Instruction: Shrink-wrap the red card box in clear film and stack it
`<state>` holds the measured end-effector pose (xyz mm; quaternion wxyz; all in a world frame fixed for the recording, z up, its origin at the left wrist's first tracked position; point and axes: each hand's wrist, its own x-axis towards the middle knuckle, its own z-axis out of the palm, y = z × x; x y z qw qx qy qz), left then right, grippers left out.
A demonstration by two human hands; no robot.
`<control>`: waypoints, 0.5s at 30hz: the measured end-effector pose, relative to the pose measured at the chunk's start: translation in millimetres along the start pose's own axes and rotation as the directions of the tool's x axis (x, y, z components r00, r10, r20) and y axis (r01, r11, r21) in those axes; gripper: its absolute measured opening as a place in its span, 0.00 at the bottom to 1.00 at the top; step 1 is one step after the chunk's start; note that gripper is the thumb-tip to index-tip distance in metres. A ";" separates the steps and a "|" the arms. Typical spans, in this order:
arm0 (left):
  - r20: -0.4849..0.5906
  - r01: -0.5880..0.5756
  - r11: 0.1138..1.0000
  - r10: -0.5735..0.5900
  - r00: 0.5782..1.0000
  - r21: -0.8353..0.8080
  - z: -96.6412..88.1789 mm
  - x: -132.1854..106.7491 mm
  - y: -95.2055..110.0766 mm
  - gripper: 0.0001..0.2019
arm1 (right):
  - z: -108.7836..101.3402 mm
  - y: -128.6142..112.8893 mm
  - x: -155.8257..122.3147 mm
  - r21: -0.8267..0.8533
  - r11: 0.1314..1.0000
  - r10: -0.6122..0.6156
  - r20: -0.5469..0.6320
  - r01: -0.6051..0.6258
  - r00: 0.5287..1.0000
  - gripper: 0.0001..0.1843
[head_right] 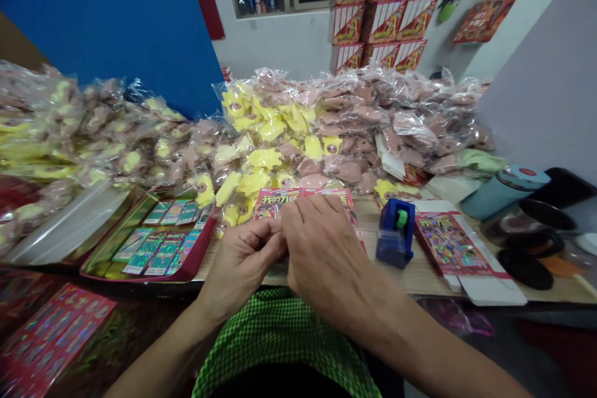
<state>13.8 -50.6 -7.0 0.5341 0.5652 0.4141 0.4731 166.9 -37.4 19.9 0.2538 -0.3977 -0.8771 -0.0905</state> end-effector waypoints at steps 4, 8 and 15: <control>-0.006 0.004 0.999 -0.004 1.000 -0.045 0.2 -1.7 -0.2 0.12 | 1.4 12.2 -0.3 0.205 0.972 0.120 -0.027 -0.112 0.992 0.10; -0.047 0.066 0.983 -0.075 0.996 -0.171 -1.8 -0.7 1.2 0.09 | -4.7 14.6 -0.7 0.335 0.933 0.161 -0.065 -0.130 0.985 0.08; -0.077 0.017 0.996 -0.024 0.997 -0.084 -1.4 0.2 2.6 0.10 | -6.0 -6.6 1.4 -0.011 1.000 -0.001 -0.028 0.001 1.000 0.12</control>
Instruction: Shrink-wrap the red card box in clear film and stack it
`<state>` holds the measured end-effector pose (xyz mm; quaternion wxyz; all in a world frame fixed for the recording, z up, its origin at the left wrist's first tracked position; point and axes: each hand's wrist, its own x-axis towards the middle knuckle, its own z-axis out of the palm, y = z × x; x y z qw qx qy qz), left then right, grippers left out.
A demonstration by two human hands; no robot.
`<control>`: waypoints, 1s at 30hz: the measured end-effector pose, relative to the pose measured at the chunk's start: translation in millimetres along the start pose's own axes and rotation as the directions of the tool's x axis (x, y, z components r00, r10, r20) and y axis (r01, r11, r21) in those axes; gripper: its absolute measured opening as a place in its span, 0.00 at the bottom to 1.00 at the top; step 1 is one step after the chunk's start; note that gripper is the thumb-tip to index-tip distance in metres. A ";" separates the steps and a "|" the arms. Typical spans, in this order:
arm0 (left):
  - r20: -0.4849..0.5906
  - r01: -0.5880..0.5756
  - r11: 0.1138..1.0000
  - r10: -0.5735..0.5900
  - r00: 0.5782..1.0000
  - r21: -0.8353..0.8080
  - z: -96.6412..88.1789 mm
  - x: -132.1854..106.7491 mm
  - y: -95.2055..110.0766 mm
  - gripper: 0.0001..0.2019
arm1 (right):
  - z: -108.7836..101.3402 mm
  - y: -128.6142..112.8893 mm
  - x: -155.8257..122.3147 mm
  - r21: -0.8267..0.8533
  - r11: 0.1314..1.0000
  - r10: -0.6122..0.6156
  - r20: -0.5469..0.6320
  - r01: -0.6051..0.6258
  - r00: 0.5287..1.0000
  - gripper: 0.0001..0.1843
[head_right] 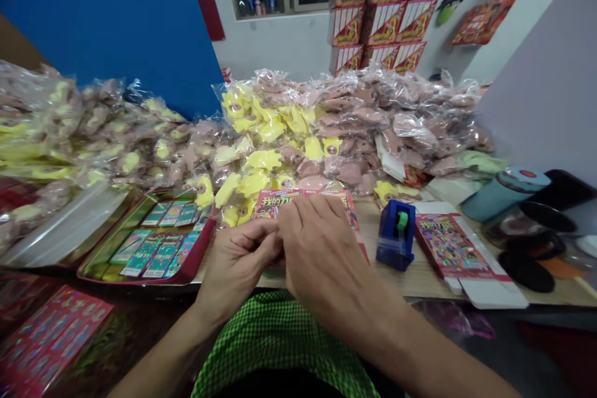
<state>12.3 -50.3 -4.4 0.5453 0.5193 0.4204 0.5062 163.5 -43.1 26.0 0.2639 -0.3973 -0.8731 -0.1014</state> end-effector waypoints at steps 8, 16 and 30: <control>-0.061 0.008 1.000 -0.010 0.998 -0.026 2.1 -0.6 -6.3 0.10 | 9.7 0.0 2.2 0.034 0.999 0.019 -0.071 -0.017 0.997 0.12; -0.025 0.087 0.987 -0.091 0.996 -0.132 1.6 0.6 -6.4 0.13 | 1.8 20.3 0.6 0.291 0.948 0.163 -0.091 -0.131 0.982 0.07; -0.082 -0.075 0.996 0.079 0.994 0.051 0.8 1.1 -6.6 0.11 | 12.1 3.9 6.6 0.043 0.997 0.062 -0.096 -0.058 0.993 0.12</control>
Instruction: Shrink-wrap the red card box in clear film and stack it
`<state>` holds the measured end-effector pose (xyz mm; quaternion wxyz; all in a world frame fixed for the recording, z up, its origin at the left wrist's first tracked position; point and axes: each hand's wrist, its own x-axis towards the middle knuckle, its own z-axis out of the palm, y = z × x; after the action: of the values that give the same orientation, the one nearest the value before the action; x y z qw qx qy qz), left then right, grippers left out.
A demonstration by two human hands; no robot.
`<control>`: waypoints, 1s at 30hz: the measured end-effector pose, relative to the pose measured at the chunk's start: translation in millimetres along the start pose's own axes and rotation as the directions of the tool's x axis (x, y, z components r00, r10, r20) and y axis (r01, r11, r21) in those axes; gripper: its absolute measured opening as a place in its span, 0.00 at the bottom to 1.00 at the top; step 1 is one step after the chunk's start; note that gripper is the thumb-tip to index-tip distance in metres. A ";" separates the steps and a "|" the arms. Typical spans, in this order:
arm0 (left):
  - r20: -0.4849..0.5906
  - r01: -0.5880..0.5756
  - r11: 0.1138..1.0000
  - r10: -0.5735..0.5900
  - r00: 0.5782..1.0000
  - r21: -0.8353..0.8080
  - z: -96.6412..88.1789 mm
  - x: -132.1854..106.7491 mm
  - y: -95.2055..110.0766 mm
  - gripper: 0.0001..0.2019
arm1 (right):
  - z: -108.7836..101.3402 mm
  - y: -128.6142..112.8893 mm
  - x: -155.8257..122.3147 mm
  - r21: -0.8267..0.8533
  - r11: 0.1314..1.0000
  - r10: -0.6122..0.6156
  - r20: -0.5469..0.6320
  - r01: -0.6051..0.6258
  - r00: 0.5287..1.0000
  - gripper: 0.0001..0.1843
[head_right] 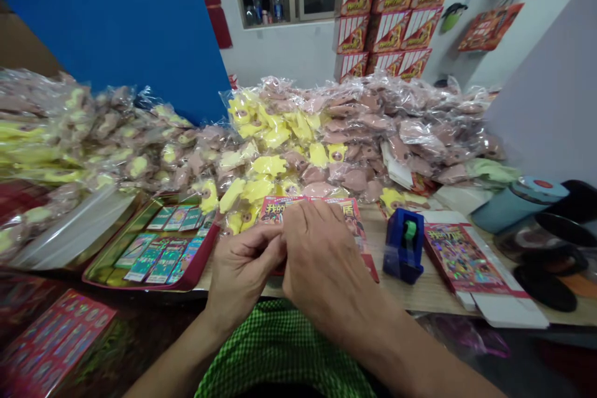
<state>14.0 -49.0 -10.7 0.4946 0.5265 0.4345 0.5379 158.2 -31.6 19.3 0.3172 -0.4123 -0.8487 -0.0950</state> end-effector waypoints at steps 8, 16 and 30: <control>0.033 0.085 0.993 -0.083 0.996 -0.082 -1.5 -0.6 -1.1 0.13 | -3.1 5.3 -0.6 0.176 0.982 0.065 0.042 -0.072 0.997 0.06; -0.009 -0.038 0.999 0.038 0.999 0.013 -0.3 4.7 -1.8 0.10 | 4.7 -7.2 2.4 -0.013 1.000 -0.012 0.007 0.012 1.000 0.12; -0.013 0.005 0.988 -0.007 1.000 -0.157 4.1 3.7 -0.3 0.11 | -5.8 8.0 5.7 0.171 0.984 0.047 -0.045 -0.039 0.998 0.05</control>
<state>18.3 -45.5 -10.3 0.5333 0.4811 0.3954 0.5726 164.3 -25.3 26.5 0.3739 -0.3995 -0.8367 -0.0252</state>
